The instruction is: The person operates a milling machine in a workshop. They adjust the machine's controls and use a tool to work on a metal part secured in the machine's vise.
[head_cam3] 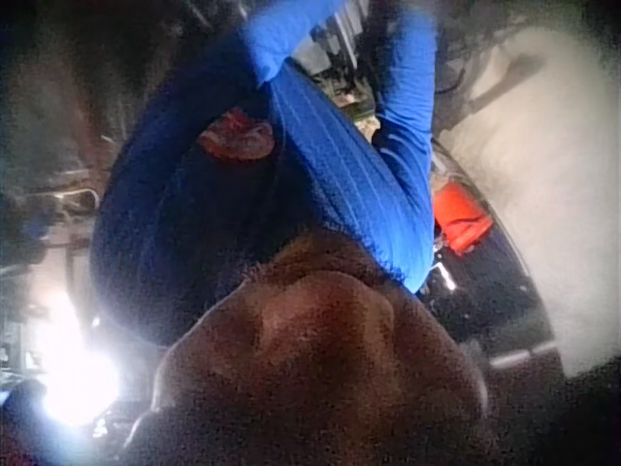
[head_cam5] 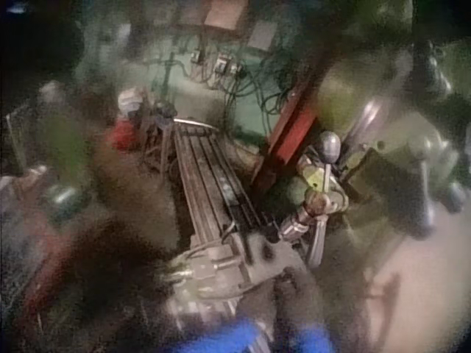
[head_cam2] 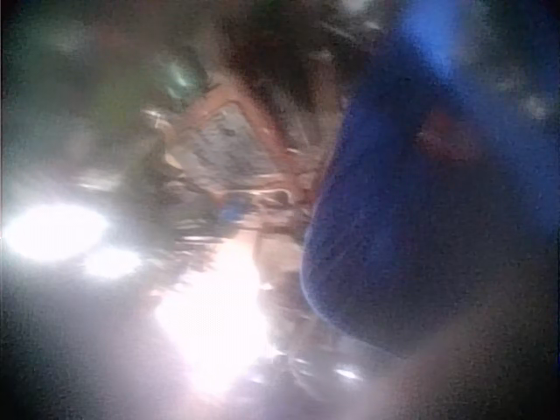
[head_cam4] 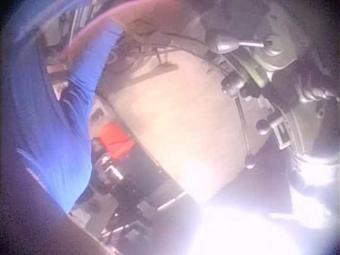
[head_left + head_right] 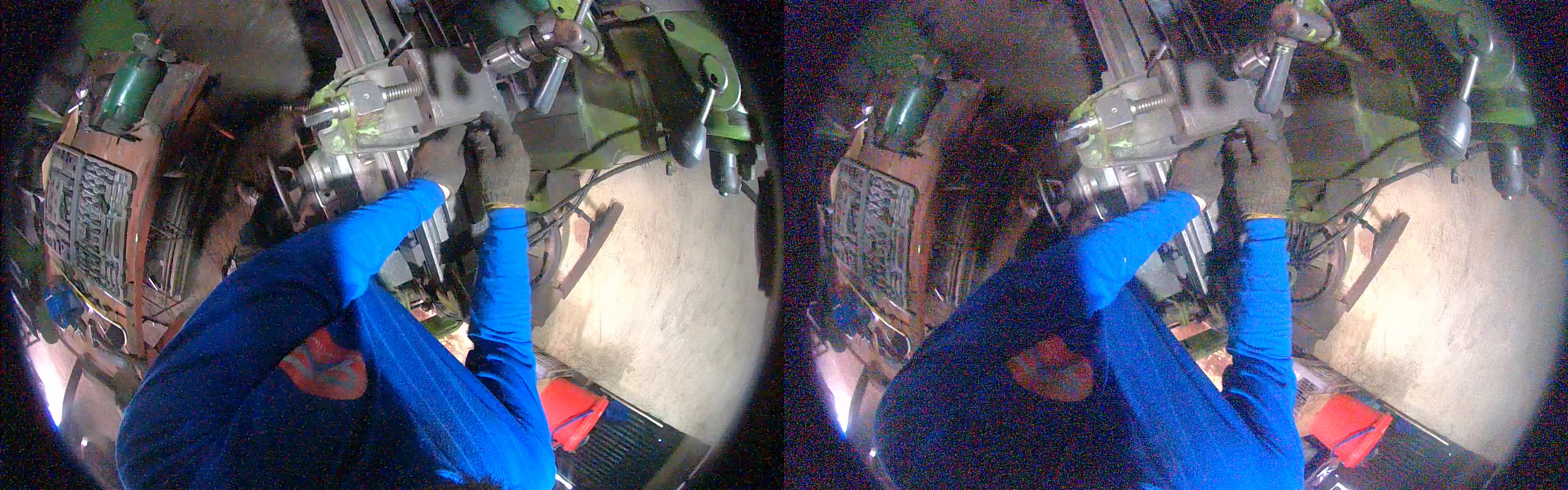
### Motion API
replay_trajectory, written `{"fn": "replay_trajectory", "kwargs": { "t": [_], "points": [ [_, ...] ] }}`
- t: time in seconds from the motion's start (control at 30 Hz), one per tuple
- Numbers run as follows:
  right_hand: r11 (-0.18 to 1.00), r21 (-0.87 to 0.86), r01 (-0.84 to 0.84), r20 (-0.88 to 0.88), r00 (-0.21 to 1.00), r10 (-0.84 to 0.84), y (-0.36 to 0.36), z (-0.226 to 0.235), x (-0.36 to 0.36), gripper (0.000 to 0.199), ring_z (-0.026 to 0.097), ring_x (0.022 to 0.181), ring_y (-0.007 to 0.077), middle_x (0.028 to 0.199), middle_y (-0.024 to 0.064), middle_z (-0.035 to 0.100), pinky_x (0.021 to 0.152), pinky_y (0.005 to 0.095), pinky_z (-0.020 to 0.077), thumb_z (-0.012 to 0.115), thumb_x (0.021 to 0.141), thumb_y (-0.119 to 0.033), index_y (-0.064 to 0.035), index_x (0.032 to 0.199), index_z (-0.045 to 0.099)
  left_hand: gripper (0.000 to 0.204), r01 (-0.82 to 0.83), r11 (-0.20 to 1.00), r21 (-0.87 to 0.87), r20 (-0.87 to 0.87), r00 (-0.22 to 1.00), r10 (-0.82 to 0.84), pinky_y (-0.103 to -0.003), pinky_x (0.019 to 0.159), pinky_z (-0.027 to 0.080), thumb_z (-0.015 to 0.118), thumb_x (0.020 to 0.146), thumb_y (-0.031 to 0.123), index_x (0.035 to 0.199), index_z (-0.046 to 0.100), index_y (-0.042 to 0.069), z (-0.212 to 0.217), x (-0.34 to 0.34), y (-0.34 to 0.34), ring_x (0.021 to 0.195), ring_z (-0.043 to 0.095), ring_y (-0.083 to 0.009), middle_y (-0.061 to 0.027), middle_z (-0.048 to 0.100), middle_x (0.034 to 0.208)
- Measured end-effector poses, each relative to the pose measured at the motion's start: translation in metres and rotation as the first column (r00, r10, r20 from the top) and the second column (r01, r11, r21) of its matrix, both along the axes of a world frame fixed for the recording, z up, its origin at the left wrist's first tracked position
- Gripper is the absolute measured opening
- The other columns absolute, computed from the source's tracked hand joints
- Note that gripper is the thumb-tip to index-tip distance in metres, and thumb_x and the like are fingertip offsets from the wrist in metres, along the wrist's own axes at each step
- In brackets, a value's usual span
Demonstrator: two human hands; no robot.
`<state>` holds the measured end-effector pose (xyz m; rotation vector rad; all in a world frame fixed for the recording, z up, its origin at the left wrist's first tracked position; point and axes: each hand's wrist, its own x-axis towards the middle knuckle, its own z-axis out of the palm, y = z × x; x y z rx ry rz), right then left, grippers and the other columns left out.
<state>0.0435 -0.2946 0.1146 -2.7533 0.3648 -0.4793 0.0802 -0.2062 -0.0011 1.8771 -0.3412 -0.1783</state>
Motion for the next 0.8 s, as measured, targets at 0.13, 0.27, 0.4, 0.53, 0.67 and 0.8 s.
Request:
{"fn": "replay_trajectory", "kwargs": {
  "t": [0.13, 0.27, 0.4, 0.53, 0.67, 0.8],
  "points": [
    [0.979, -0.191, -0.071, -0.206, 0.978, 0.031, 0.004, 0.023, 0.008, 0.027, 0.075, 0.106, 0.0463, 0.113, 0.019, 0.08, 0.094, 0.0562, 0.0596, 0.071, 0.101, -0.034, -0.0148, 0.118, 0.079, 0.04, -0.017, 0.999, 0.03, -0.013, 1.0, 0.017, -0.068, 0.091, 0.056, 0.06, 0.099, 0.011, 0.139, 0.065, 0.012, -0.003, -0.001, 0.0, 0.1, 0.073, -0.0573, -0.0349, 0.075, 0.106],
    [0.91, -0.41, -0.059, -0.388, 0.915, -0.115, 0.01, 0.033, 0.023, 0.026, 0.076, 0.103, 0.0463, 0.108, 0.0166, 0.081, 0.091, 0.0561, 0.0614, 0.069, 0.103, -0.038, -0.0175, 0.113, 0.08, 0.047, 0.04, 0.994, 0.097, -0.037, 0.999, -0.037, -0.067, 0.095, 0.056, 0.058, 0.098, 0.011, 0.144, 0.065, 0.013, -0.003, 0.001, 0.002, 0.103, 0.073, -0.0573, -0.0367, 0.075, 0.11],
    [0.907, -0.388, -0.164, -0.418, 0.908, -0.014, 0.003, 0.034, 0.033, 0.028, 0.077, 0.103, 0.0458, 0.108, 0.0174, 0.081, 0.089, 0.0562, 0.0622, 0.07, 0.103, -0.039, -0.0161, 0.115, 0.08, 0.048, 0.028, 0.996, 0.08, -0.088, 0.996, -0.021, -0.066, 0.098, 0.056, 0.055, 0.098, 0.01, 0.145, 0.065, 0.012, 0.003, 0.0, 0.005, 0.108, 0.073, -0.0567, -0.037, 0.074, 0.115],
    [0.898, -0.261, -0.354, -0.376, 0.894, 0.243, -0.025, 0.034, 0.024, 0.03, 0.078, 0.099, 0.0461, 0.113, 0.0184, 0.081, 0.085, 0.0573, 0.0625, 0.07, 0.104, -0.039, -0.0145, 0.118, 0.079, 0.04, 0.052, 0.993, 0.107, -0.143, 0.989, -0.037, -0.066, 0.094, 0.058, 0.056, 0.1, 0.013, 0.139, 0.065, 0.012, 0.009, 0.004, 0.003, 0.103, 0.074, -0.056, -0.0348, 0.075, 0.11],
    [0.884, -0.317, -0.343, -0.44, 0.879, 0.183, -0.047, 0.017, 0.017, 0.031, 0.078, 0.096, 0.0461, 0.117, 0.0204, 0.079, 0.082, 0.0572, 0.0625, 0.069, 0.105, -0.038, -0.014, 0.123, 0.078, 0.034, 0.012, 0.998, 0.058, -0.077, 0.997, -0.007, -0.068, 0.086, 0.057, 0.059, 0.103, 0.019, 0.136, 0.065, 0.012, 0.007, -0.002, 0.004, 0.094, 0.075, -0.0553, -0.0322, 0.076, 0.098],
    [0.87, -0.405, -0.281, -0.411, 0.906, 0.102, -0.037, 0.012, 0.018, 0.039, 0.076, 0.098, 0.0466, 0.109, 0.0229, 0.078, 0.085, 0.0574, 0.0598, 0.066, 0.107, -0.047, -0.0113, 0.115, 0.079, 0.035, -0.026, 1.0, 0.003, -0.001, 1.0, 0.026, -0.069, 0.087, 0.056, 0.061, 0.101, 0.016, 0.135, 0.065, 0.009, 0.005, 0.0, 0.004, 0.096, 0.074, -0.0552, -0.0341, 0.075, 0.104]
  ]
}}
